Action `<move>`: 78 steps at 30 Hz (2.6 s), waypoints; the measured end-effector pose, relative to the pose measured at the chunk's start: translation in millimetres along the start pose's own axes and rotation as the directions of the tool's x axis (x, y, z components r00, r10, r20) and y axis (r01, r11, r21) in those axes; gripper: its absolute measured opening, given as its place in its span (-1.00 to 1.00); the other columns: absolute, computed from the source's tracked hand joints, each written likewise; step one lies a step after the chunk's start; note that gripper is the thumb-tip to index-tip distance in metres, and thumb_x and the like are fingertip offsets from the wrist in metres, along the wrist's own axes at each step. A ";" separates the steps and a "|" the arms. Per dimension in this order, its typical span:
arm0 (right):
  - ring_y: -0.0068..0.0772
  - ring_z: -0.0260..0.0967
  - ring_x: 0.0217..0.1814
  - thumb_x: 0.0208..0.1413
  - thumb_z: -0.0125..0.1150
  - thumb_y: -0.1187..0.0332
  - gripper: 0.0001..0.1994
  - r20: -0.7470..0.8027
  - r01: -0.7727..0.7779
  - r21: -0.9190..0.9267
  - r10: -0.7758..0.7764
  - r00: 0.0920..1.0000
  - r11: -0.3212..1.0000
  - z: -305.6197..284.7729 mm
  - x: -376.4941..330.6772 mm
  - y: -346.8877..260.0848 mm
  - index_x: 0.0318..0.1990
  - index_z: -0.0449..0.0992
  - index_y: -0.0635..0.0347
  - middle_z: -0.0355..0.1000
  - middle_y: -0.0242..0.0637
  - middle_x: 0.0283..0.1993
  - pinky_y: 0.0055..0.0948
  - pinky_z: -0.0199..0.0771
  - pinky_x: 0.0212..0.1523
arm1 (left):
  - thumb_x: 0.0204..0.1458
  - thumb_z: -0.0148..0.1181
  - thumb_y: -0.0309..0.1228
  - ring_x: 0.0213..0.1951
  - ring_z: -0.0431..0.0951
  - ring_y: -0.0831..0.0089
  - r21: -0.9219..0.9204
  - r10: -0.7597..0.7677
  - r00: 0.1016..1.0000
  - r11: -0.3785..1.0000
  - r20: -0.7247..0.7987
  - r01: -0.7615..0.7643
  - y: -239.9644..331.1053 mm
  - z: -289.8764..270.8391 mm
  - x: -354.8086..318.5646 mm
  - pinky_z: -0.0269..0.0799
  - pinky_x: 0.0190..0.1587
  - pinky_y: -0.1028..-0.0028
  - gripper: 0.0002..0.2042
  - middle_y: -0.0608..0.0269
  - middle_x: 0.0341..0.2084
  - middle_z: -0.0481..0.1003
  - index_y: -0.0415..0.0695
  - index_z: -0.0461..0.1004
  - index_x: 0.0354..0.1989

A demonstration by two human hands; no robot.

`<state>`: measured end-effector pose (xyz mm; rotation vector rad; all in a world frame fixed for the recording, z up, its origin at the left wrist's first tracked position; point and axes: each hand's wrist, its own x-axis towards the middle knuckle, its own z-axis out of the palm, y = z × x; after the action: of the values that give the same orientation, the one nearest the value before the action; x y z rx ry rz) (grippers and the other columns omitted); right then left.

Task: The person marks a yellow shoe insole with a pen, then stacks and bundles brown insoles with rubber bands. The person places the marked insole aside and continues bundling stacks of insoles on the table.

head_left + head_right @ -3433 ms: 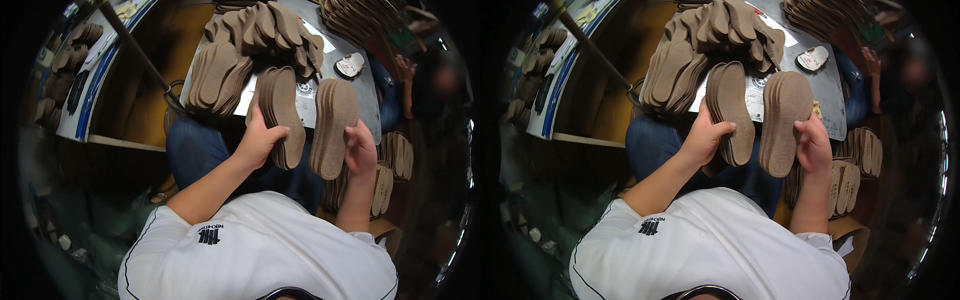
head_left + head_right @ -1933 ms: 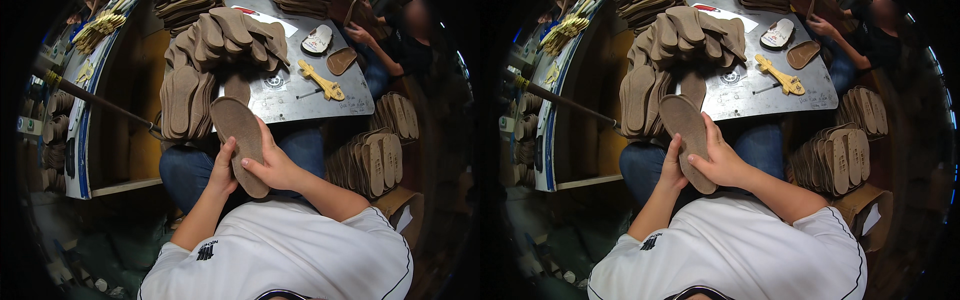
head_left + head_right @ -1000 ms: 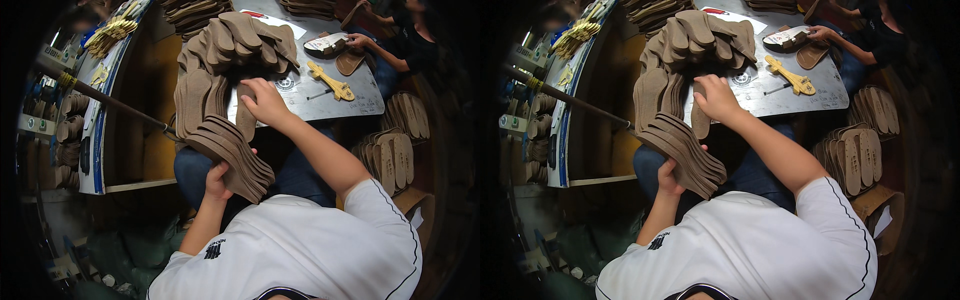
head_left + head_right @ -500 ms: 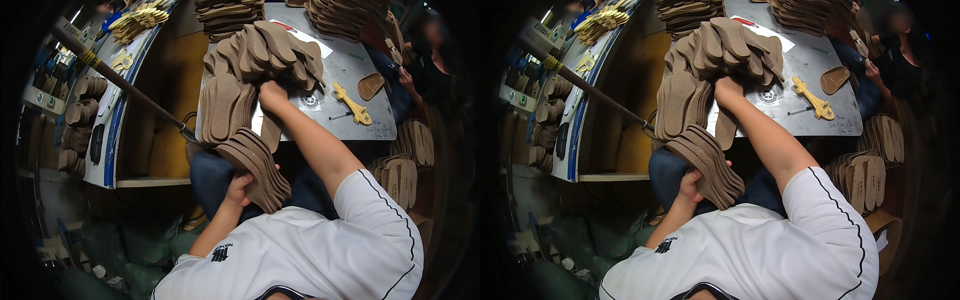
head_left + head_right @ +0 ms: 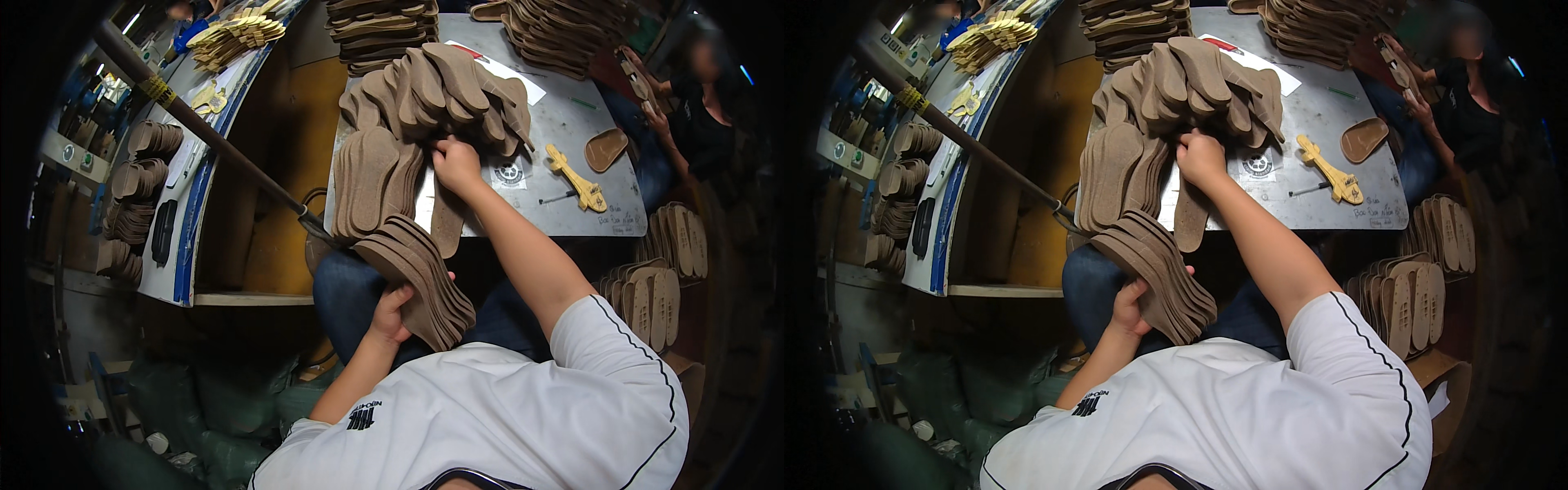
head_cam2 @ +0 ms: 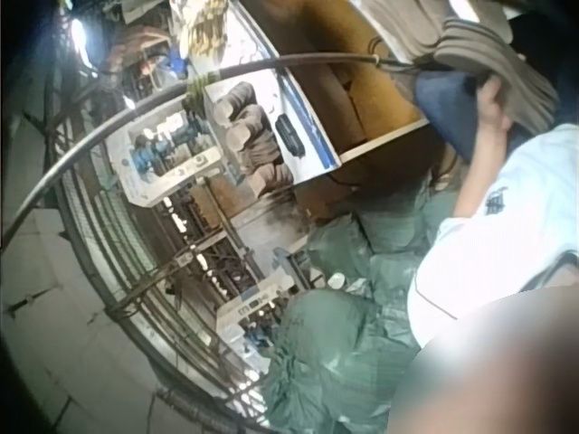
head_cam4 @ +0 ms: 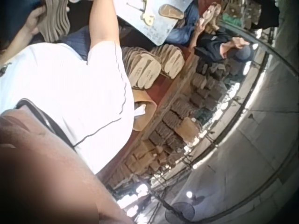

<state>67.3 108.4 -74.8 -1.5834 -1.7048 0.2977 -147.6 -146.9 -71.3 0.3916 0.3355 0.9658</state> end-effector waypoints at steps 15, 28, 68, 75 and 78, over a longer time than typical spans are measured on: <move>-0.16 0.71 -0.18 0.27 0.47 0.44 -0.81 -0.007 -0.155 0.100 0.156 0.988 0.983 -140.8 -118.4 82.3 0.00 0.78 0.24 0.75 -0.08 -0.12 -0.23 0.69 -0.04 | 0.35 0.44 -0.10 0.56 0.38 -0.31 0.098 -0.022 0.999 0.995 0.029 0.019 -2.5 4.3 6.4 0.42 0.53 -0.31 -0.20 -0.17 0.48 0.45 -0.25 0.27 0.64; 0.12 0.68 -0.05 0.29 0.51 0.10 -0.71 -0.043 -0.266 -0.209 0.263 0.964 0.941 -101.2 -82.8 63.4 -0.14 0.76 0.16 0.68 -0.09 -0.11 0.02 0.66 0.02 | 0.43 0.38 -0.14 0.44 0.55 -0.17 0.116 -0.067 0.993 0.990 -0.097 0.078 -5.7 39.9 22.2 0.53 0.47 -0.17 -0.32 -0.21 0.37 0.54 -0.30 0.34 0.55; -0.12 0.41 -0.21 0.21 0.49 0.53 -0.92 0.168 0.041 0.334 -0.103 0.980 0.942 -199.5 -169.0 -87.9 -0.20 0.69 0.24 0.40 -0.20 -0.25 -0.23 0.48 -0.20 | 0.37 0.51 -0.27 0.05 0.71 0.32 0.457 0.250 0.880 0.889 -0.403 -0.043 -14.4 101.1 63.9 0.74 0.06 0.28 -0.38 -0.05 0.10 0.59 -0.35 0.26 0.35; -0.04 0.40 0.00 0.26 0.40 0.56 -0.87 0.375 0.186 0.305 -0.297 0.878 0.934 -217.7 -173.7 -94.0 -0.10 0.58 0.28 0.39 -0.10 -0.03 -0.18 0.48 0.05 | 0.38 0.50 -0.35 0.05 0.70 0.32 0.460 0.338 0.843 0.879 -0.418 -0.124 -15.7 98.4 67.1 0.72 0.08 0.31 -0.42 -0.04 0.11 0.60 -0.35 0.26 0.35; 0.03 0.38 0.05 0.24 0.39 0.58 -0.82 0.347 0.325 0.304 -0.422 0.838 0.895 -219.0 -169.8 -95.5 -0.06 0.55 0.29 0.39 -0.09 0.00 -0.15 0.46 0.11 | 0.38 0.49 -0.34 0.05 0.70 0.32 0.465 0.346 0.832 0.877 -0.434 -0.123 -19.2 97.5 66.2 0.70 0.11 0.31 -0.42 -0.04 0.11 0.61 -0.35 0.27 0.35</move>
<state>129.3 -138.8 70.0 -1.0244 -2.1641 0.6352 -55.6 -117.6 -1.2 0.5806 1.0116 1.2464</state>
